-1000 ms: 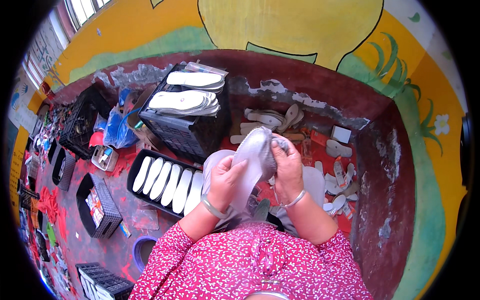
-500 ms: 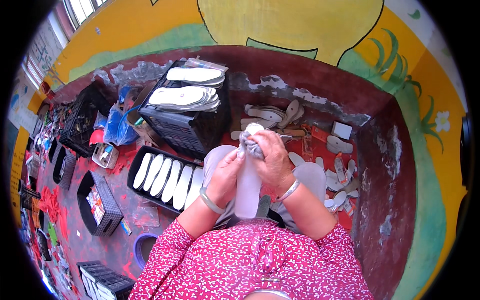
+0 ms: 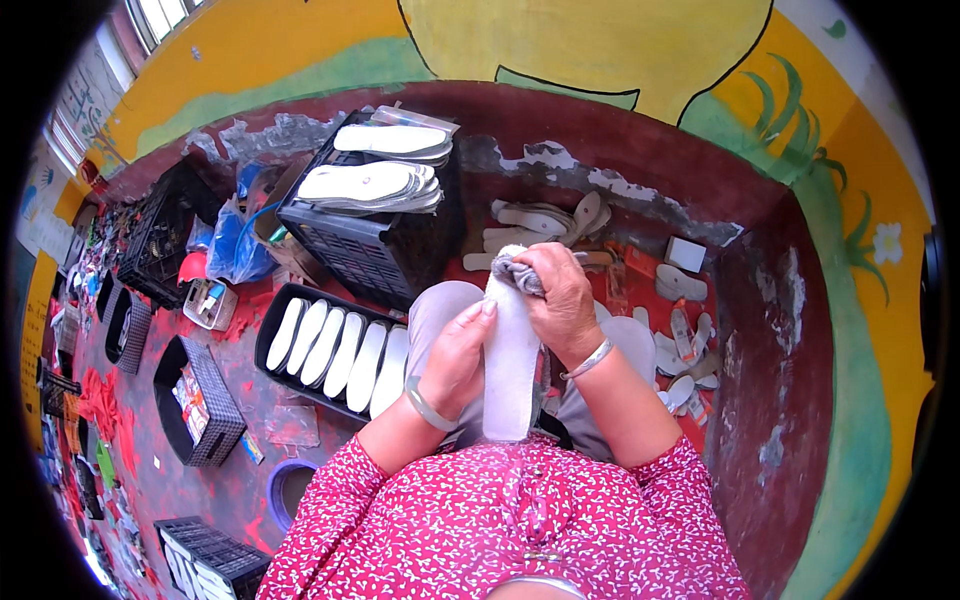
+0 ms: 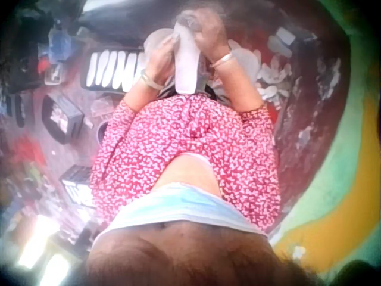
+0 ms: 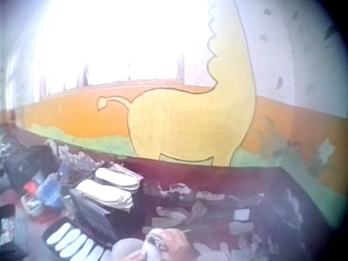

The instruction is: The person picks up white shoe insoles one at a time, wipes the surface of each with a small grey cloth, and places them into a black plastic crate.

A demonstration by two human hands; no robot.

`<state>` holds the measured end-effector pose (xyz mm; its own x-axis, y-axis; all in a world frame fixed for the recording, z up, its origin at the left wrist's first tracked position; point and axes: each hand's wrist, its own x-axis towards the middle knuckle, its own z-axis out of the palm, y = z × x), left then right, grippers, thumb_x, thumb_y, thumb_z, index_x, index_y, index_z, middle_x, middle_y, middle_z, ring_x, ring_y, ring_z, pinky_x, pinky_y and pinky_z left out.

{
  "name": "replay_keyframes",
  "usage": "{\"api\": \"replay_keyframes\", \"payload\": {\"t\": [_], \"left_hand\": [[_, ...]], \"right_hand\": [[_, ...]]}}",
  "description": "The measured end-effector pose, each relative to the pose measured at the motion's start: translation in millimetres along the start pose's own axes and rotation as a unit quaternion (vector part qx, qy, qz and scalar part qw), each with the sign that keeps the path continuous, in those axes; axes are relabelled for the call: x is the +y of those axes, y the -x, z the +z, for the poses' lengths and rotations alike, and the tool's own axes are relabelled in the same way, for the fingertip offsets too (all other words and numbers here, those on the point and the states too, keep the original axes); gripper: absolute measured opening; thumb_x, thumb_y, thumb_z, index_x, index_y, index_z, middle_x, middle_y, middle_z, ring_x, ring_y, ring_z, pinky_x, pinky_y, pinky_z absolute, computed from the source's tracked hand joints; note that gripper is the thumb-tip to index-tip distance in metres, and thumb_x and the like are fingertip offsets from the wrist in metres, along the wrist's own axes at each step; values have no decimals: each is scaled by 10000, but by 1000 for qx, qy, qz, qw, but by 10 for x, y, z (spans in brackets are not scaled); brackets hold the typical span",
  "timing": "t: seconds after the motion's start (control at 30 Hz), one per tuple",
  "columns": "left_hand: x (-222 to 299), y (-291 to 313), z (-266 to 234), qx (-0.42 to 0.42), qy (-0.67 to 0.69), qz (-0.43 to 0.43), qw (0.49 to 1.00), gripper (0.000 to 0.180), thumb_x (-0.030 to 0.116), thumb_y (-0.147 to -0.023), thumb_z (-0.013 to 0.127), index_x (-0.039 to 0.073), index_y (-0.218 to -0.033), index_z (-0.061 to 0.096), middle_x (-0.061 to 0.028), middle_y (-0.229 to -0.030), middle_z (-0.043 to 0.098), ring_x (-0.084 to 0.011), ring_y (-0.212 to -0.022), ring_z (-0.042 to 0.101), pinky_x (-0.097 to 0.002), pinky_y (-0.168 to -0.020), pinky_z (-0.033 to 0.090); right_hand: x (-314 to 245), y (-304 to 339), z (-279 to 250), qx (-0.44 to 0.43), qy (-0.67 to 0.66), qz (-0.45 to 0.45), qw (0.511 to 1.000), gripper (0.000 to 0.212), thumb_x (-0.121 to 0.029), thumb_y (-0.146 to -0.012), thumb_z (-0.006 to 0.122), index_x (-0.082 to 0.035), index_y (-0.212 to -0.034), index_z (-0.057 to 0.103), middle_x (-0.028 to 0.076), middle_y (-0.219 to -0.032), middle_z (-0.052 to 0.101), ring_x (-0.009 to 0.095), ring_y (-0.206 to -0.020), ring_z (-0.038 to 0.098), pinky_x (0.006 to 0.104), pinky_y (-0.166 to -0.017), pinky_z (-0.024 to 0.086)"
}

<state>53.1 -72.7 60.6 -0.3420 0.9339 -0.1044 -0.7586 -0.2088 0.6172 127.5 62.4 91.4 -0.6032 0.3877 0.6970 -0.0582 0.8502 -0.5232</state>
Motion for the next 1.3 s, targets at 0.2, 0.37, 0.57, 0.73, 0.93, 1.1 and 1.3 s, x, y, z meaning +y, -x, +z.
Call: {"api": "replay_keyframes", "payload": {"t": [0.2, 0.37, 0.57, 0.73, 0.93, 1.1, 1.3], "left_hand": [[185, -79, -130, 71, 12, 57, 996, 256, 170, -971, 428, 15, -1148, 529, -81, -1042, 617, -165, -928, 597, -309, -853, 471], [102, -52, -145, 28, 35, 44, 998, 252, 170, -971, 428, 17, -1138, 538, -67, -1043, 617, -163, -933, 595, -304, -848, 470], [121, -93, -218, 16, 29, 60, 998, 299, 187, -968, 430, 2, -1188, 512, -119, -1097, 610, -214, -973, 606, -354, -884, 479], [226, -75, -165, 66, 21, 90, 994, 292, 182, -973, 421, -9, -1178, 504, -120, -1075, 615, -218, -948, 615, -350, -861, 488], [333, 22, -136, 32, 60, 81, 994, 290, 189, -968, 440, -10, -1170, 505, -124, -1073, 619, -218, -940, 625, -365, -850, 507], [253, -9, -64, 10, 21, 78, 997, 253, 140, -943, 497, -6, -1147, 523, -111, -1052, 627, -194, -920, 629, -332, -813, 520], [217, -64, 42, 18, -7, 100, 995, 219, 88, -924, 513, -7, -1119, 543, -98, -1017, 639, -173, -877, 631, -306, -784, 519]], "right_hand": [[-402, 501, 66, -154, -53, -44, 986, 300, 67, -646, 565, -30, -930, 582, 140, -954, 586, 332, -916, 556, 398, -831, 441], [-249, 272, -6, -83, 30, -58, 994, 302, 56, -659, 565, -26, -949, 574, 146, -979, 571, 340, -933, 541, 407, -849, 435], [-325, 345, -2, -125, 15, -103, 987, 279, 32, -683, 565, -26, -956, 563, 139, -963, 573, 331, -909, 549, 393, -836, 442], [-343, 501, -34, -181, -37, -48, 982, 265, -9, -688, 590, -55, -949, 584, 108, -959, 591, 287, -915, 562, 384, -811, 434], [150, 117, -338, 1, -286, 302, 909, 197, -141, -914, 567, -50, -1089, 576, 27, -1003, 629, 127, -882, 594, 241, -796, 457], [80, -138, -321, 39, -595, 386, 704, 318, -232, -934, 551, -44, -1189, 521, 8, -1039, 596, 74, -941, 548, 221, -836, 446], [-172, -152, -17, -30, -430, 272, 860, 378, -183, -901, 604, 10, -1214, 519, 63, -1034, 626, 73, -920, 555, 230, -821, 453]]}}
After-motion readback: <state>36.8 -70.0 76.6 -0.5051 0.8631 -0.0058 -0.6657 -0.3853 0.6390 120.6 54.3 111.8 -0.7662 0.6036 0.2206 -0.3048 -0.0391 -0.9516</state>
